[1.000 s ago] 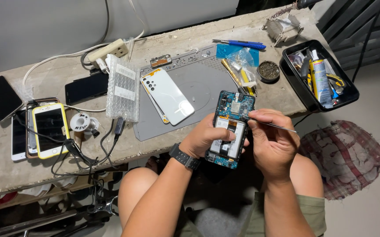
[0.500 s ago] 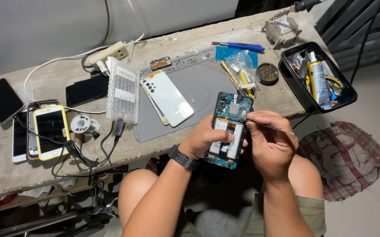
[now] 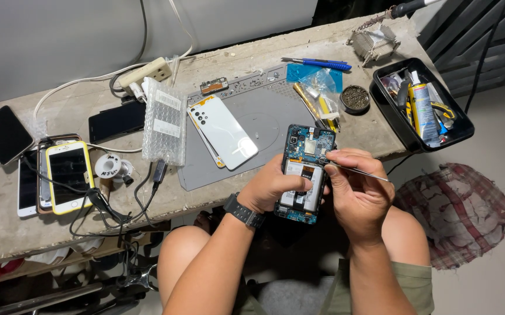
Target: Repair a smartphone by manipulating internal components and preparing a replacement screen.
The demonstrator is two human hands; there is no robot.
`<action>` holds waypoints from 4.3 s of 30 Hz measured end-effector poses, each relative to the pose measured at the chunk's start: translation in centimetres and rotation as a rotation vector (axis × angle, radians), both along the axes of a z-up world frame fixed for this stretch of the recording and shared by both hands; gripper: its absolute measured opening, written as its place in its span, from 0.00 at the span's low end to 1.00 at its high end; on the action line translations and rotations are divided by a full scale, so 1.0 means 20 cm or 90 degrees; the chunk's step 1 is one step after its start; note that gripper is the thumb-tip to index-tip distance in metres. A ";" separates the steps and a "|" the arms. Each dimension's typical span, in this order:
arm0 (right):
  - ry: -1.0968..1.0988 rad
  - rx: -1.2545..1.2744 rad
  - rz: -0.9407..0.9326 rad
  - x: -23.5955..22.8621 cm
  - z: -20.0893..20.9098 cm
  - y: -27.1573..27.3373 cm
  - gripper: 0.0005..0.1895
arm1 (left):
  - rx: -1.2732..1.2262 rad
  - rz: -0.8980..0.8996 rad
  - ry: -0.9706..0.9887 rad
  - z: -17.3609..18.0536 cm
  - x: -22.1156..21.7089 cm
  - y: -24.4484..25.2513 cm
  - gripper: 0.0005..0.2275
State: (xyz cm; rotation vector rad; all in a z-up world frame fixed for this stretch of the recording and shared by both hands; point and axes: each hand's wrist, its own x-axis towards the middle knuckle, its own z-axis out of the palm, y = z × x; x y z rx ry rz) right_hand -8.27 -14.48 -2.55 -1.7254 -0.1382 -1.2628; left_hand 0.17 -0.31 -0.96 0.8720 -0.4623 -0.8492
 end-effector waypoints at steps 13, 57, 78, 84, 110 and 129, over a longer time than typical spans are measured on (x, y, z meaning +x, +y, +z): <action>0.007 0.014 0.011 0.00 0.00 0.02 0.10 | 0.006 0.002 -0.005 -0.10 0.02 -0.01 0.14; 0.064 0.490 0.096 0.03 -0.14 -0.07 0.11 | 0.027 0.099 0.017 0.15 -0.02 0.05 0.14; 0.083 0.456 0.080 0.05 -0.16 -0.07 0.12 | 0.048 0.103 -0.008 0.13 -0.01 0.04 0.15; 0.094 0.470 0.070 0.05 -0.22 -0.09 0.11 | 0.044 0.108 -0.003 0.15 -0.02 0.04 0.15; 0.119 0.438 0.111 -0.10 -0.03 0.06 0.11 | -0.259 0.125 0.246 -0.22 0.38 0.09 0.40; 0.138 0.208 0.076 -0.57 0.46 0.35 0.10 | -0.285 0.068 0.162 -0.17 0.33 0.27 0.40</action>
